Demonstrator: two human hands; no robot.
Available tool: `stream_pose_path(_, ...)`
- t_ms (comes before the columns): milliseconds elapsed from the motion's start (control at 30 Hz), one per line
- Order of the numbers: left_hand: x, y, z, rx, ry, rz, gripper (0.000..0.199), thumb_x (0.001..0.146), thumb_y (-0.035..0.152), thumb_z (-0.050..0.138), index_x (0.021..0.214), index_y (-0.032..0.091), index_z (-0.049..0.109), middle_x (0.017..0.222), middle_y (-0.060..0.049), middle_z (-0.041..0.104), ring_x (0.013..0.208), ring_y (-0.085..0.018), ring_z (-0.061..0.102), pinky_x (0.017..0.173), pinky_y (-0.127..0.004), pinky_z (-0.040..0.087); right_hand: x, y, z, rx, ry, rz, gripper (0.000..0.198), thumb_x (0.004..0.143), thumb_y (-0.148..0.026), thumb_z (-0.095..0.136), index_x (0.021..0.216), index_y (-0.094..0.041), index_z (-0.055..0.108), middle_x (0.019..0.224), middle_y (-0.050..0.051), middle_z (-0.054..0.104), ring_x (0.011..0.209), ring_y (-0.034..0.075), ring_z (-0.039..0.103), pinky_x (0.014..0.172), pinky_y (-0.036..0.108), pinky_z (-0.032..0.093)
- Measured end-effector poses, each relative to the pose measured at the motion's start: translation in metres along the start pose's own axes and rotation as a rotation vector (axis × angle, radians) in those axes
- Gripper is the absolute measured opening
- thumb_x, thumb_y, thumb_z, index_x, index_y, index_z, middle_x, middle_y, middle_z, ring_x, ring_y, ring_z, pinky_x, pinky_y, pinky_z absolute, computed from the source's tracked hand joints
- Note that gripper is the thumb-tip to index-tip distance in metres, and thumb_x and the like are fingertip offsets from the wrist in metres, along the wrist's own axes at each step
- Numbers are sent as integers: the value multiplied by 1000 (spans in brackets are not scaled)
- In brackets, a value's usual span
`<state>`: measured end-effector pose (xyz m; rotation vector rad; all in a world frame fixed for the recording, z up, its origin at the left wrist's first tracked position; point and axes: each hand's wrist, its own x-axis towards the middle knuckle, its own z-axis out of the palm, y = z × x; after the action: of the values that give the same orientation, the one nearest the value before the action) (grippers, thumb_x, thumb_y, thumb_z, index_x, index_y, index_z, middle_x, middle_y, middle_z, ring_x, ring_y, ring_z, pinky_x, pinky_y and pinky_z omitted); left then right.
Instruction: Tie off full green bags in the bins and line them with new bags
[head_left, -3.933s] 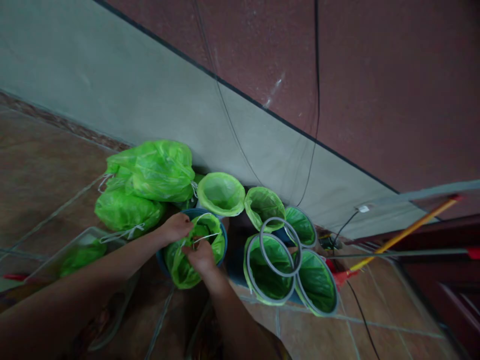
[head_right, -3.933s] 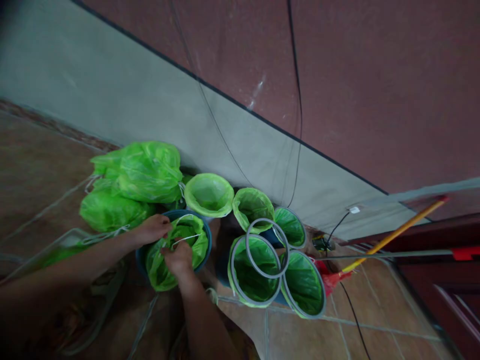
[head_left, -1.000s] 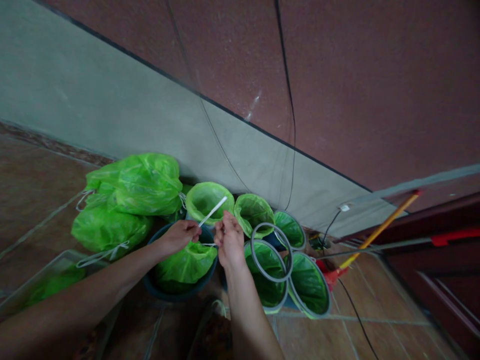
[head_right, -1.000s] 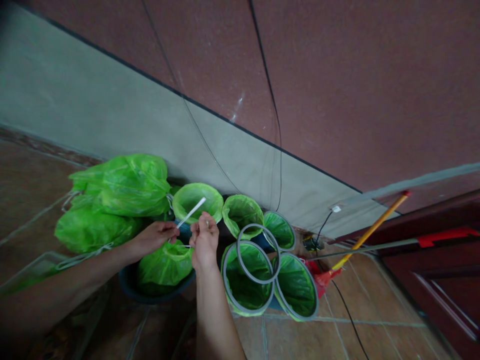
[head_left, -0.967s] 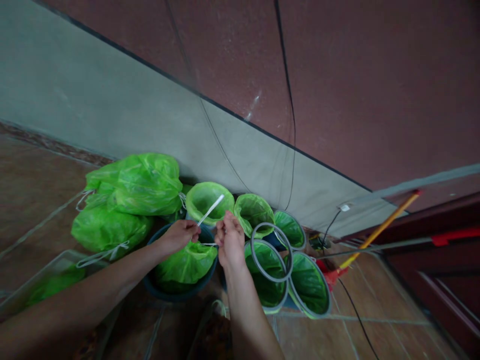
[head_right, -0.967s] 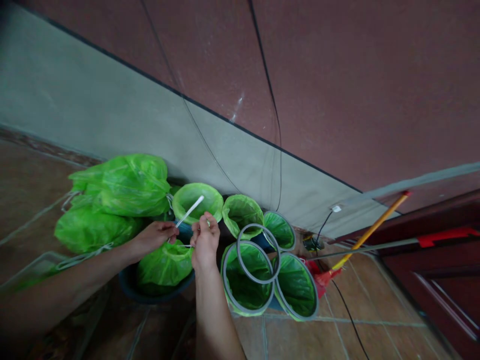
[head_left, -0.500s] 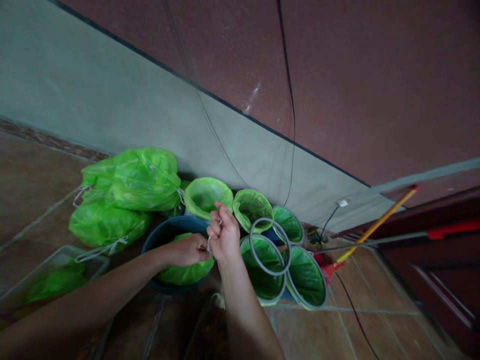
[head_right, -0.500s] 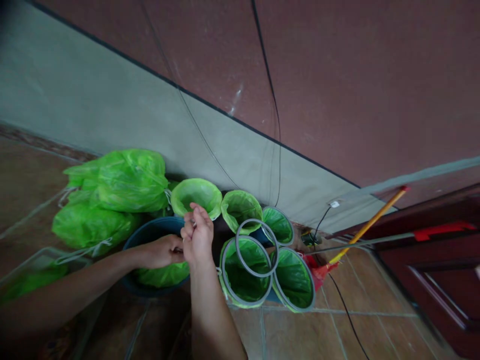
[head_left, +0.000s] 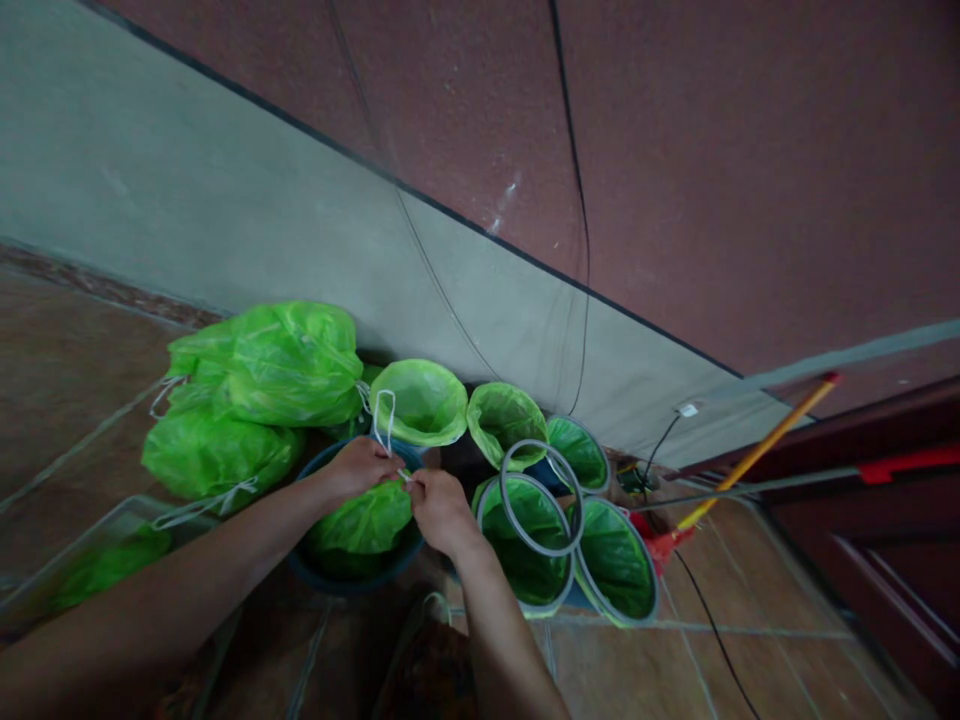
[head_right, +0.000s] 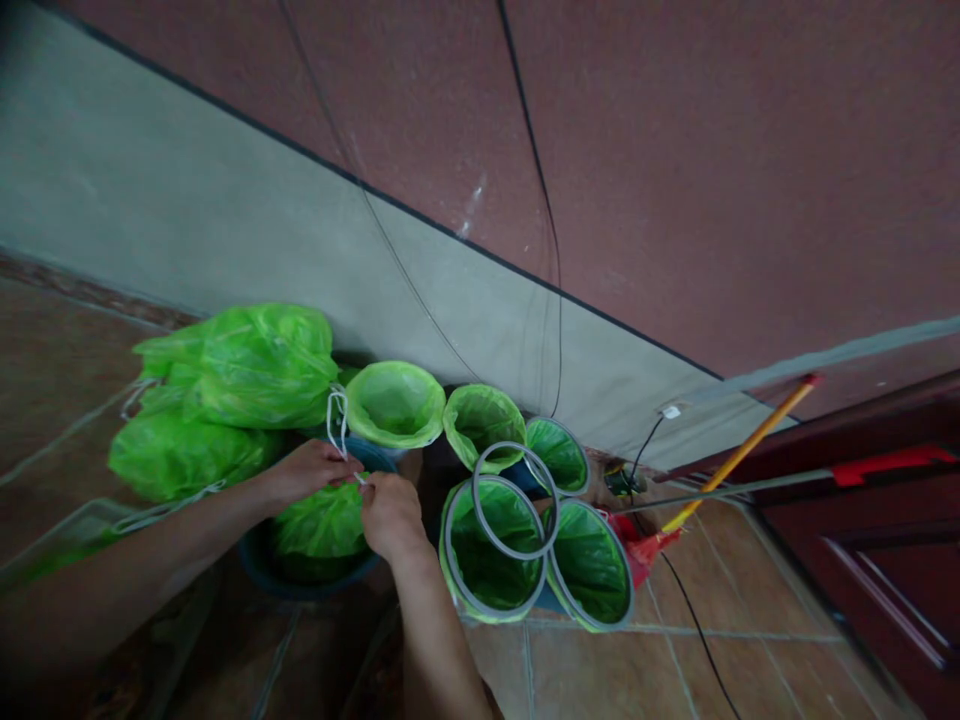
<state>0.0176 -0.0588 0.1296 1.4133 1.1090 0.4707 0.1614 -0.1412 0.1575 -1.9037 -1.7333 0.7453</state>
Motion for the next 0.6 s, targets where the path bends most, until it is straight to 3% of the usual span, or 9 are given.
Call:
stream_pose_path(67, 0, 3, -5, 9, 1, 31, 16, 61, 35, 67, 59, 19, 68, 53, 0, 62, 55, -16, 55, 57, -26, 39, -1, 0, -3, 69, -81, -50, 26, 84, -16, 55, 61, -22, 66, 53, -1, 59, 53, 14, 48, 59, 27, 35)
stream_pose_path(167, -2, 9, -11, 191, -68, 165, 10, 62, 29, 68, 64, 20, 73, 64, -2, 70, 65, -19, 62, 66, -28, 45, -3, 3, -6, 137, -167, -47, 27, 82, -18, 58, 57, -23, 66, 47, -3, 55, 49, 12, 46, 56, 26, 34)
stream_pose_path(233, -5, 10, -12, 364, -105, 295, 10, 68, 27, 65, 66, 22, 74, 67, -2, 72, 68, -20, 63, 74, -30, 46, -3, 6, -8, 90, -155, -23, 25, 80, -19, 61, 56, -23, 67, 49, -2, 58, 52, 13, 50, 58, 27, 37)
stream_pose_path(300, -7, 8, -10, 486, -106, 426, 13, 73, 24, 62, 68, 23, 74, 65, -2, 71, 68, -20, 62, 86, -35, 46, -2, 7, -9, 32, -47, 4, 20, 78, -16, 62, 62, -23, 72, 62, 2, 68, 63, 17, 58, 67, 29, 43)
stream_pose_path(367, -9, 5, -6, 532, -91, 551, 16, 77, 20, 59, 72, 24, 74, 65, -1, 70, 70, -21, 63, 101, -42, 40, 2, 7, -8, 61, 96, 20, 21, 79, -12, 58, 77, -23, 76, 81, 5, 75, 79, 20, 65, 79, 32, 46)
stream_pose_path(433, -11, 3, -3, 562, -79, 655, 22, 80, 16, 55, 80, 25, 75, 73, -1, 73, 77, -22, 65, 111, -48, 30, 6, 7, -5, 211, 130, 1, 27, 81, -10, 54, 88, -23, 76, 92, 5, 76, 88, 21, 66, 86, 34, 48)
stream_pose_path(500, -14, 4, -3, 602, -76, 717, 27, 81, 11, 52, 85, 24, 74, 79, -1, 74, 82, -23, 68, 116, -51, 24, 11, 9, -1, 389, 58, -45, 22, 81, -15, 56, 89, -24, 74, 87, 2, 75, 86, 20, 66, 83, 33, 50)
stream_pose_path(600, -18, 10, -5, 653, -101, 762, 28, 79, 6, 50, 85, 23, 72, 80, -2, 75, 83, -22, 69, 118, -52, 22, 15, 14, 5, 519, -27, -51, 6, 77, -24, 67, 73, -23, 71, 68, 0, 69, 73, 20, 63, 71, 29, 51)
